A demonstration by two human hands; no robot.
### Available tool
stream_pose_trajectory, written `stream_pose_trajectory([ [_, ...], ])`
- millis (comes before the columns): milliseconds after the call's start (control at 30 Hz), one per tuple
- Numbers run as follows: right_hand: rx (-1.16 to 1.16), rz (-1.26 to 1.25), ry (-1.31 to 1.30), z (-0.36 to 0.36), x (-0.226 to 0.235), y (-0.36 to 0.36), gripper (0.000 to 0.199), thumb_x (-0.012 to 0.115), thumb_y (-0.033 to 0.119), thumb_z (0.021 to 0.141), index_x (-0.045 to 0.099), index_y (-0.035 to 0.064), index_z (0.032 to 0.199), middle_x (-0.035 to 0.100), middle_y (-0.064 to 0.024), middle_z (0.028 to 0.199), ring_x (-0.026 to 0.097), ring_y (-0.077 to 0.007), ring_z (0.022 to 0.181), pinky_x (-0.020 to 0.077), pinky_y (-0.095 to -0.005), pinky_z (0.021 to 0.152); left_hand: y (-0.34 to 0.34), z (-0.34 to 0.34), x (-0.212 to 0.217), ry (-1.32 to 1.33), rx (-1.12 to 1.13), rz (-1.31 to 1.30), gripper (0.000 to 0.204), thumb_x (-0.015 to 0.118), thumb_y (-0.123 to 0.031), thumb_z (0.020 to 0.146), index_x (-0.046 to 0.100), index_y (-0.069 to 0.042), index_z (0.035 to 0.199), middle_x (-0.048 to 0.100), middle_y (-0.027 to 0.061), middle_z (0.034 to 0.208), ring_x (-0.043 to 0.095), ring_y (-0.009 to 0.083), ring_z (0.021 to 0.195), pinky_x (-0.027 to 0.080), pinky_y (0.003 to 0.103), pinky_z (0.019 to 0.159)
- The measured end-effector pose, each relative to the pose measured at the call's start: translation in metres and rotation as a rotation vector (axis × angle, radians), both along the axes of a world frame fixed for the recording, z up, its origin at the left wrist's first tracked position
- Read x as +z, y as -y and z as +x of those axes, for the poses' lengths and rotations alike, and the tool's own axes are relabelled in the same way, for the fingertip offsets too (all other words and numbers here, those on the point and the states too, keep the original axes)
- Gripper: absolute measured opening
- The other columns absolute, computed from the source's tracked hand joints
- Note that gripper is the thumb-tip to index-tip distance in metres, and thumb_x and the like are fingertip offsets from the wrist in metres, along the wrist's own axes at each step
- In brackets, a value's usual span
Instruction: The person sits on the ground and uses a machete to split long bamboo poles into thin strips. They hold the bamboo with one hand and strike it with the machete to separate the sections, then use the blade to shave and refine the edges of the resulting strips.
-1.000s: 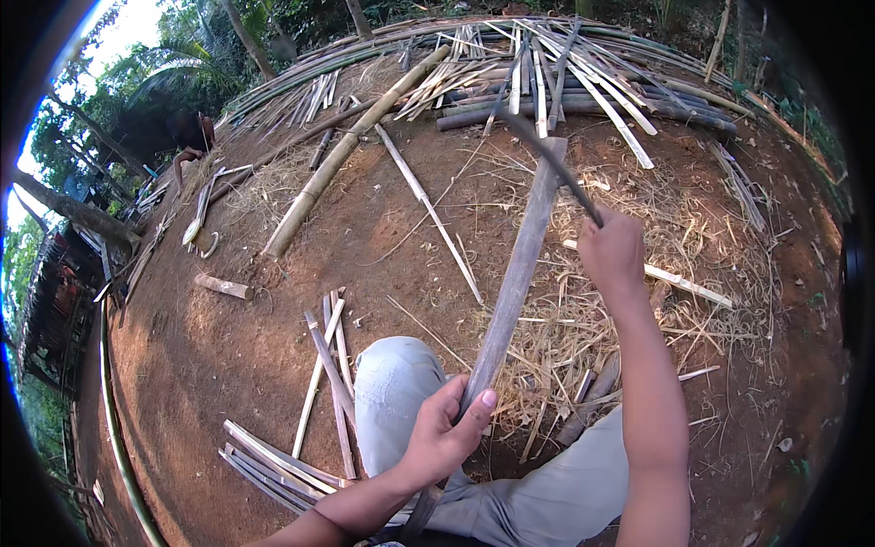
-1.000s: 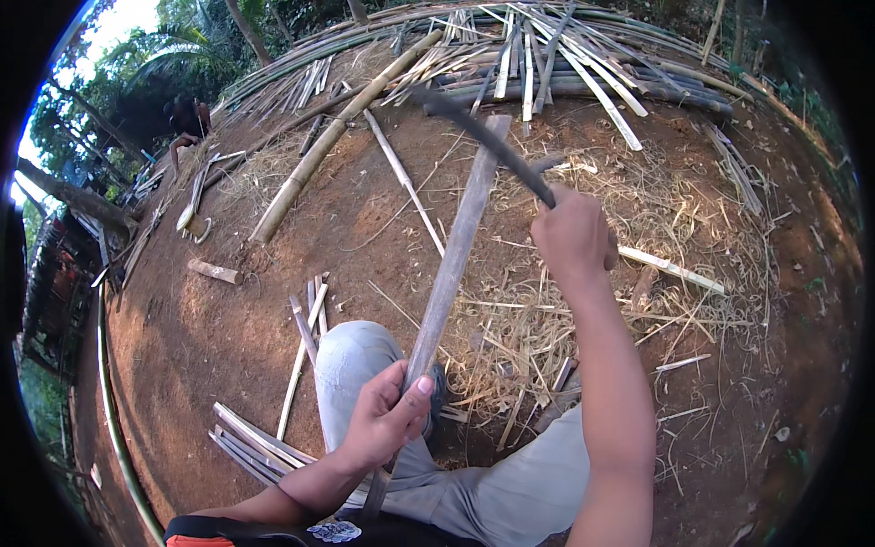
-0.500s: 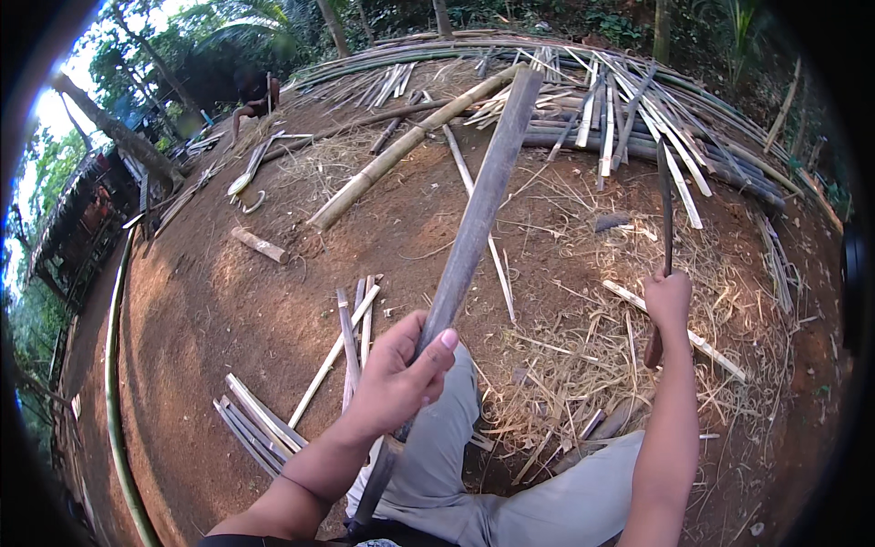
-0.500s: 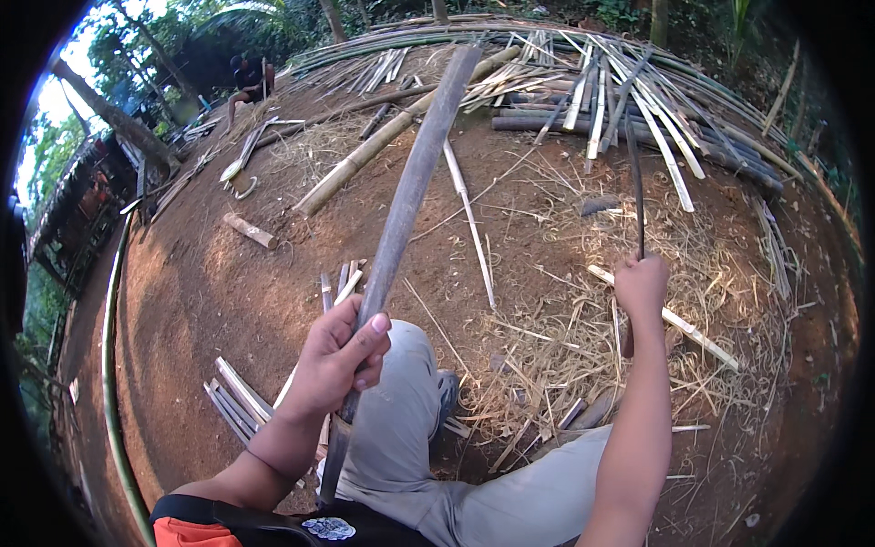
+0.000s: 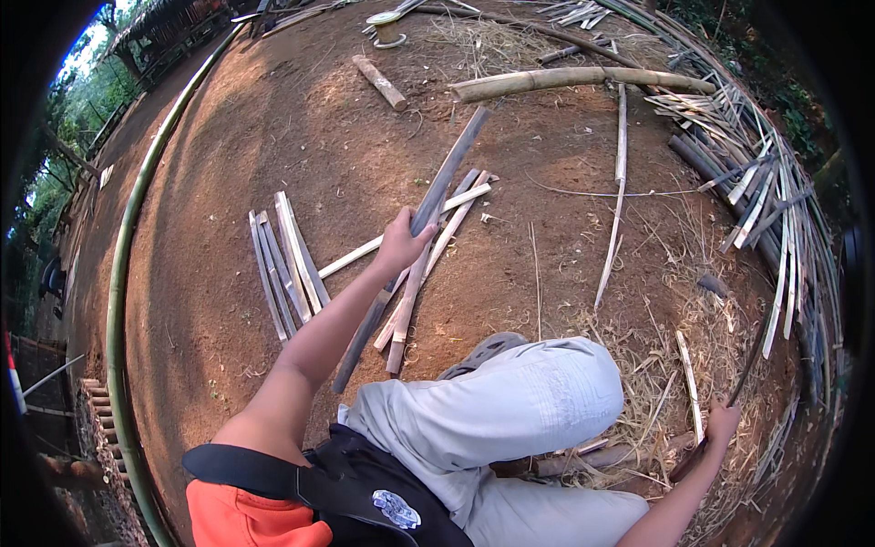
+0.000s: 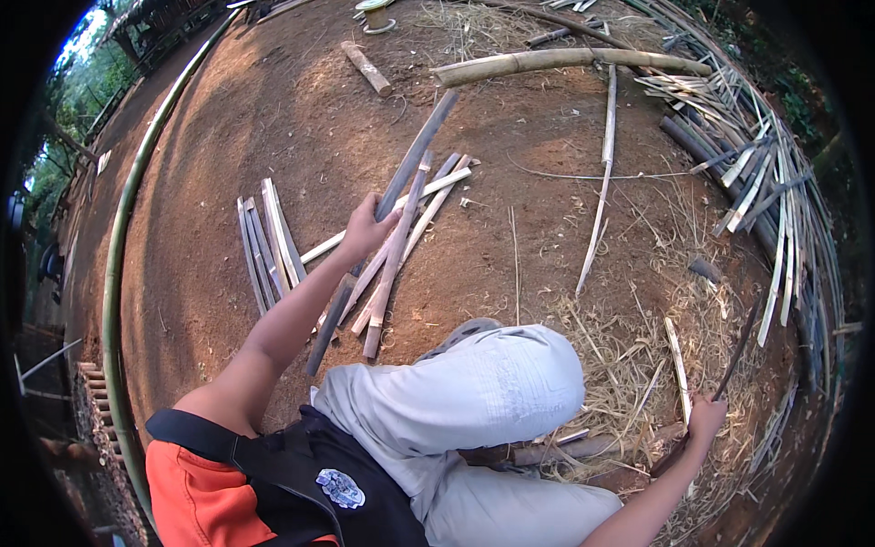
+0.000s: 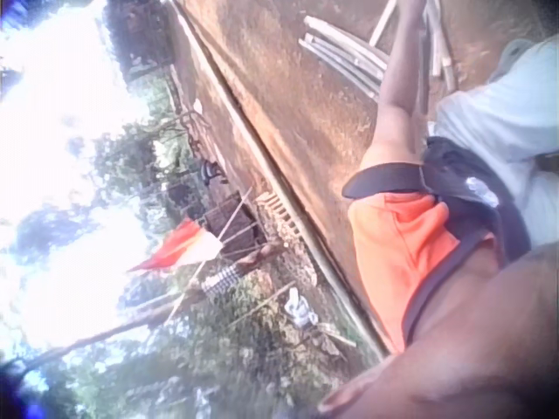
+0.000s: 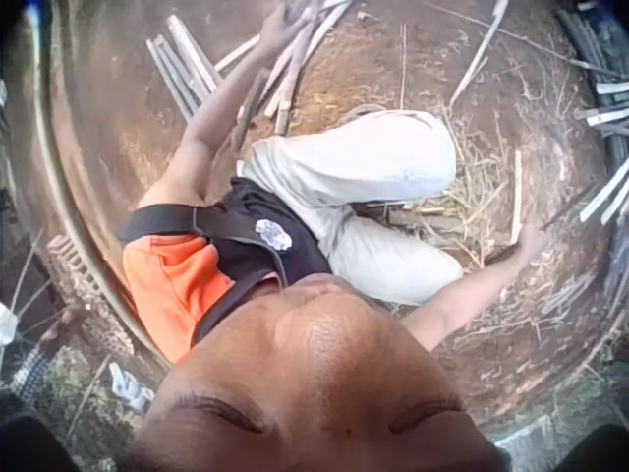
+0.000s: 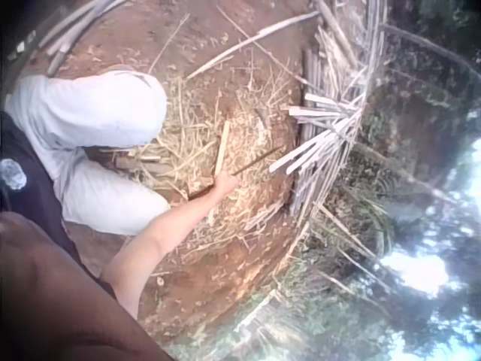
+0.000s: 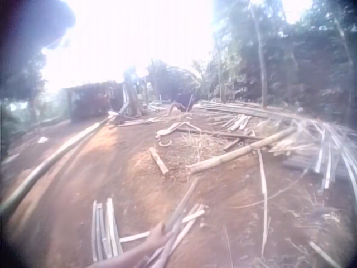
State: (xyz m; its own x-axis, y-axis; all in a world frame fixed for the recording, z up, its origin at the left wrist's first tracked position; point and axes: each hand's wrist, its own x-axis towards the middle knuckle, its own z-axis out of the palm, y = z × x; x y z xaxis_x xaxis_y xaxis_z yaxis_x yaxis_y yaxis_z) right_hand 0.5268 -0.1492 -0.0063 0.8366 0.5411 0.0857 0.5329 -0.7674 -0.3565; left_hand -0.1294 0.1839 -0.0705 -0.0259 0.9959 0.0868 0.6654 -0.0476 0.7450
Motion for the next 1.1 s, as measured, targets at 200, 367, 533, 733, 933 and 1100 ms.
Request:
stream_pose_trajectory([
  [200, -0.043, -0.092, -0.008, -0.006, -0.015, 0.003, 0.028, 0.066, 0.011, 0.073, 0.052, -0.0062, 0.091, 0.062, -0.0176, 0.077, 0.061, -0.0275, 0.071, 0.0483, -0.0399, 0.074, -0.009, -0.025, -0.107, 0.137, 0.179, -0.39, 0.037, 0.072, -0.021, 0.088, 0.051, -0.003, 0.112, 0.067, 0.0198, 0.084, 0.068, 0.0261, 0.065, 0.053, 0.04, 0.057],
  [367, -0.015, -0.148, 0.051, -0.001, -0.027, -0.003, 0.022, 0.064, 0.015, 0.073, 0.053, -0.0033, 0.075, 0.06, -0.0196, 0.071, 0.059, -0.0368, 0.069, 0.0462, -0.046, 0.071, -0.034, -0.067, -0.172, 0.185, 0.229, -0.366, 0.034, 0.07, -0.019, 0.09, 0.051, -0.002, 0.112, 0.065, 0.0153, 0.073, 0.064, 0.0195, 0.052, 0.049, 0.037, 0.044],
  [533, 0.069, -0.349, 0.075, -0.021, -0.027, -0.017, 0.022, 0.064, 0.016, 0.073, 0.057, -0.005, 0.077, 0.061, -0.024, 0.073, 0.059, -0.0398, 0.069, 0.0452, -0.0482, 0.069, -0.036, -0.134, -0.167, -0.095, 0.462, -0.258, 0.036, 0.065, -0.024, 0.088, 0.05, -0.001, 0.111, 0.065, 0.0262, 0.099, 0.063, 0.0437, 0.099, 0.049, 0.049, 0.088],
  [733, 0.263, -0.388, 0.124, -0.017, -0.05, -0.042, 0.016, 0.062, 0.012, 0.074, 0.057, -0.0031, 0.076, 0.059, -0.0225, 0.068, 0.057, -0.0402, 0.065, 0.0447, -0.0481, 0.068, 0.007, -0.29, -0.171, -0.066, 0.759, -0.16, 0.055, 0.069, -0.022, 0.089, 0.045, 0.003, 0.13, 0.066, 0.0275, 0.102, 0.067, 0.0401, 0.093, 0.054, 0.047, 0.082],
  [933, 0.252, -0.464, 0.207, -0.029, -0.055, -0.044, 0.015, 0.059, 0.01, 0.076, 0.061, -0.0041, 0.078, 0.062, -0.0273, 0.076, 0.06, -0.0466, 0.075, 0.0452, -0.052, 0.07, 0.002, -0.343, -0.15, -0.186, 0.804, 0.019, 0.058, 0.07, -0.015, 0.086, 0.042, 0.002, 0.134, 0.058, 0.028, 0.12, 0.06, 0.0368, 0.111, 0.05, 0.049, 0.091],
  [1100, 0.256, -0.497, 0.329, -0.055, -0.045, -0.034, 0.014, 0.055, 0.01, 0.074, 0.061, -0.0021, 0.077, 0.062, -0.027, 0.075, 0.059, -0.0468, 0.071, 0.0451, -0.0533, 0.068, -0.003, -0.289, -0.126, -0.536, 0.716, -0.175, 0.038, 0.063, -0.015, 0.088, 0.051, 0.001, 0.121, 0.05, 0.0216, 0.124, 0.047, 0.0408, 0.119, 0.04, 0.047, 0.103],
])
